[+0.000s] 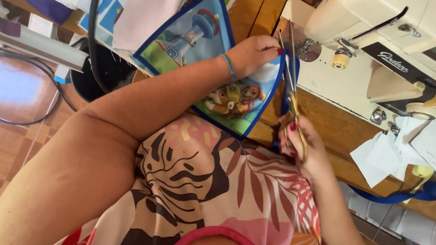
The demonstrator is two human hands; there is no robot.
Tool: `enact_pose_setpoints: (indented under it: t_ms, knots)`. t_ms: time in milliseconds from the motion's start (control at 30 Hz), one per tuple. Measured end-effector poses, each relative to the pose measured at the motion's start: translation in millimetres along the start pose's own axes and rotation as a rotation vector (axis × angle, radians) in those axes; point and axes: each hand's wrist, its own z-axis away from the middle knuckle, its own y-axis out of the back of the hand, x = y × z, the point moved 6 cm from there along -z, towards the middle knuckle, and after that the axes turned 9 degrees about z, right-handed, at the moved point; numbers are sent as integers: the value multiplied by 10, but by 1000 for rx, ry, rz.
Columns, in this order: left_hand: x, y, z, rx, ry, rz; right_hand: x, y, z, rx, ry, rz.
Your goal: Trimming the edges of a small printed fabric panel using scissors at a sewing workstation.
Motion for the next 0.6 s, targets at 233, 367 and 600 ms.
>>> enact_pose_setpoints:
  t_ms: [233,367,600]
  knots:
    - [375,44,177,28,-94,195,109,-43,-304,59,-60,89]
    - [438,19,258,-14,-97,309,75,-67,-314,67,-88,82]
    - [297,-19,186,-10,-174,422,-119,-136,-345,95,-64,173]
